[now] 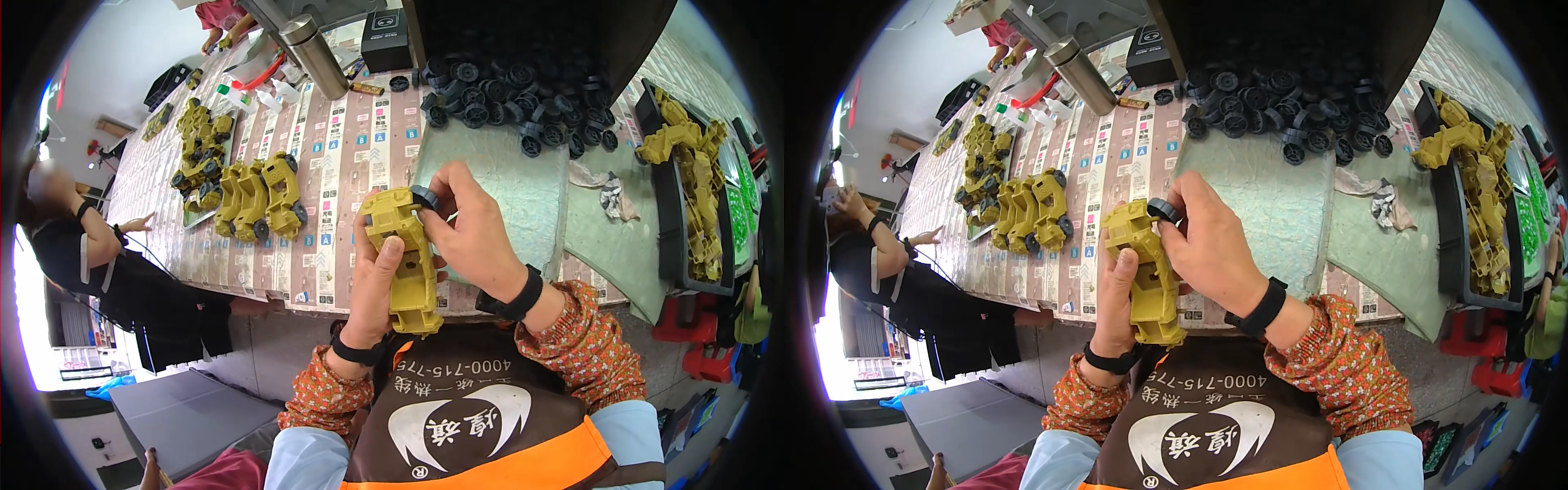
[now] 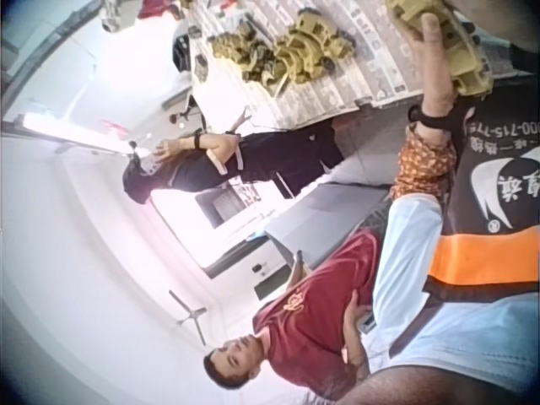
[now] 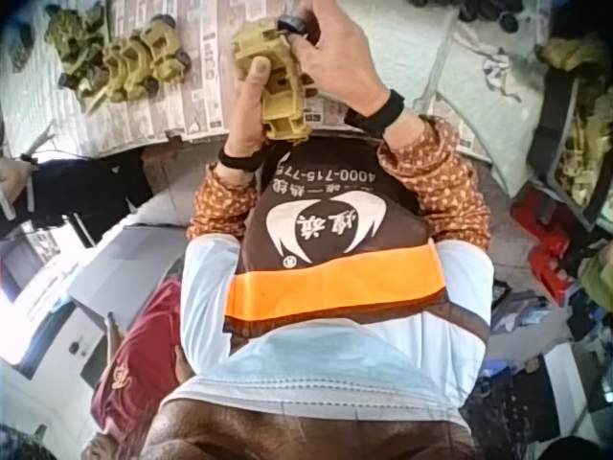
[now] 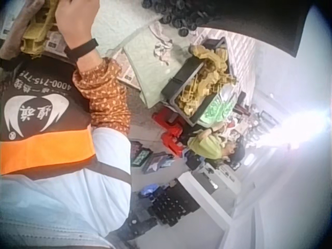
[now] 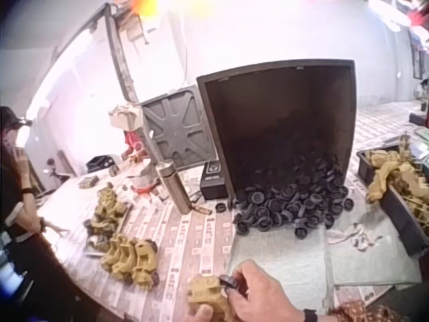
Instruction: The person assembles yellow plastic toy excavators by inserting black wheels into the chassis. They pick up a chassis, attach wheels one by one, and place the completed unit on a tray. The process is repeated for multiple units.
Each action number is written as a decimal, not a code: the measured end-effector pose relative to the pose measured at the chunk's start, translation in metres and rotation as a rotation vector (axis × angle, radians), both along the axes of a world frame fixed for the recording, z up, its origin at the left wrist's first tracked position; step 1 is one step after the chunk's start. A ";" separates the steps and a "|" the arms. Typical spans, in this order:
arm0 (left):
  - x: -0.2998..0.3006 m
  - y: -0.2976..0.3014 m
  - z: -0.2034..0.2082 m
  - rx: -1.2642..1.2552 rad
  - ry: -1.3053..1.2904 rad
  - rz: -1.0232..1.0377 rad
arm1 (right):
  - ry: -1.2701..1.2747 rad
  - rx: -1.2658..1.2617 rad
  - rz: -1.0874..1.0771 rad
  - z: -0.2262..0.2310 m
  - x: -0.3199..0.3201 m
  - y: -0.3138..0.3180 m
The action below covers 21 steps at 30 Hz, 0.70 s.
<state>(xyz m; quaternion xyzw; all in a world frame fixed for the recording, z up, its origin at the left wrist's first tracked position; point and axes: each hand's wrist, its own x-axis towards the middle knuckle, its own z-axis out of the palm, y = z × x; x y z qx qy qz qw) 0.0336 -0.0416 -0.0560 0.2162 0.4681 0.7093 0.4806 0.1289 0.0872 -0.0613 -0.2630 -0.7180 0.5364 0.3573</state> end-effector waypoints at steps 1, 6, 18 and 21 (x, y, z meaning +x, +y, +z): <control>-0.001 -0.001 -0.001 -0.005 0.004 -0.009 | 0.010 -0.021 0.007 0.001 0.001 -0.001; -0.003 0.000 -0.010 -0.003 0.084 0.040 | 0.040 -0.119 0.026 0.000 0.004 -0.002; 0.006 0.001 -0.004 -0.003 0.091 0.035 | 0.019 -0.154 -0.003 0.001 0.008 -0.002; 0.008 0.001 -0.007 0.004 0.083 0.049 | 0.032 -0.135 0.006 -0.004 0.009 -0.003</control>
